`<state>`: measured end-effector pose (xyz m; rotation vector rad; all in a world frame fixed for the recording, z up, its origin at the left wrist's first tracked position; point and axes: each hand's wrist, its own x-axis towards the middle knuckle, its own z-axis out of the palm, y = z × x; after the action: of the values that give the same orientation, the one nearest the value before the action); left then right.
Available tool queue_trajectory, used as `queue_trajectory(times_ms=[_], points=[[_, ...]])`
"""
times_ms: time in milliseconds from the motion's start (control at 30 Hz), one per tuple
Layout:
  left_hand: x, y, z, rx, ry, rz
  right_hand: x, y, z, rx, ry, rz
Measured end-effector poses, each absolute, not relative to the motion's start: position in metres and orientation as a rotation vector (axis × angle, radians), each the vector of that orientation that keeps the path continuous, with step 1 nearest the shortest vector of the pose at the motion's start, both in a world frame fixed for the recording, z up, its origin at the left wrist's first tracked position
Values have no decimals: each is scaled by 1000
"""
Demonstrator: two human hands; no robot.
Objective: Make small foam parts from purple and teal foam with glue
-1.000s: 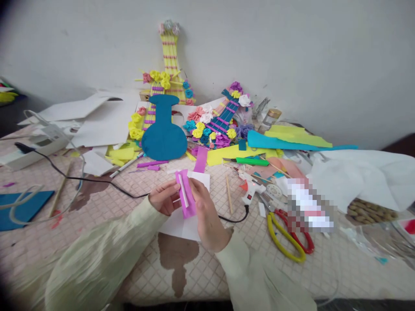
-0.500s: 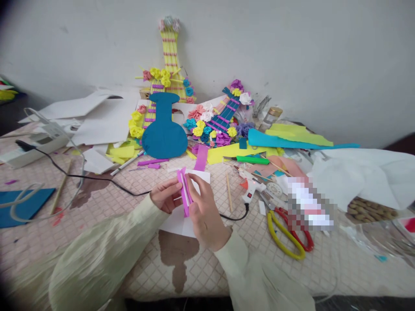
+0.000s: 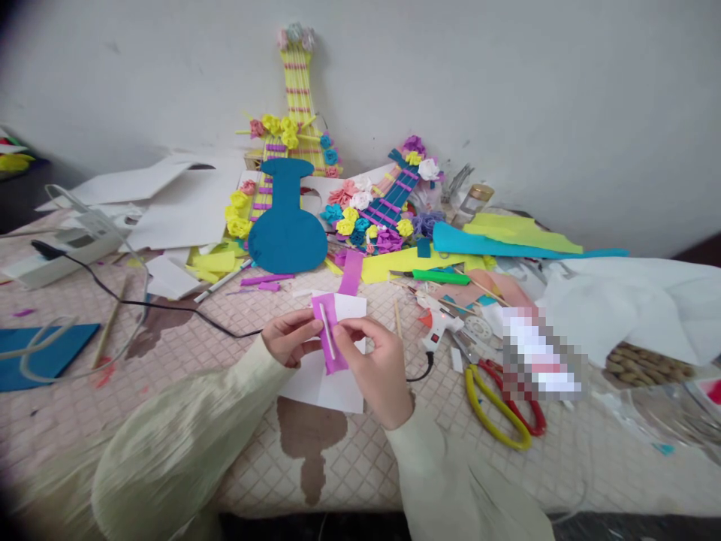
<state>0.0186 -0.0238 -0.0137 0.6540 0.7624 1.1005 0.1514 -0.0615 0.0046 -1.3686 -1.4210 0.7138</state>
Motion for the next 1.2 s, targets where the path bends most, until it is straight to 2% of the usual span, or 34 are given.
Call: queue_trajectory(times_ms=[267, 700, 967, 1100, 1200], points=[[19, -23, -16, 697, 800, 1115, 148, -63, 4, -1415, -1475, 571], [19, -25, -20, 818, 825, 1167, 140, -65, 1, -1353, -1708, -56], [21, -28, -17, 824, 873, 1217, 138, -68, -3, -1376, -1811, -332], [21, -26, -17, 799, 876, 1227, 139, -72, 0, -1311, -1822, -336], [20, -24, -16, 715, 866, 1205, 145, -74, 5, -1263, -1752, -115]])
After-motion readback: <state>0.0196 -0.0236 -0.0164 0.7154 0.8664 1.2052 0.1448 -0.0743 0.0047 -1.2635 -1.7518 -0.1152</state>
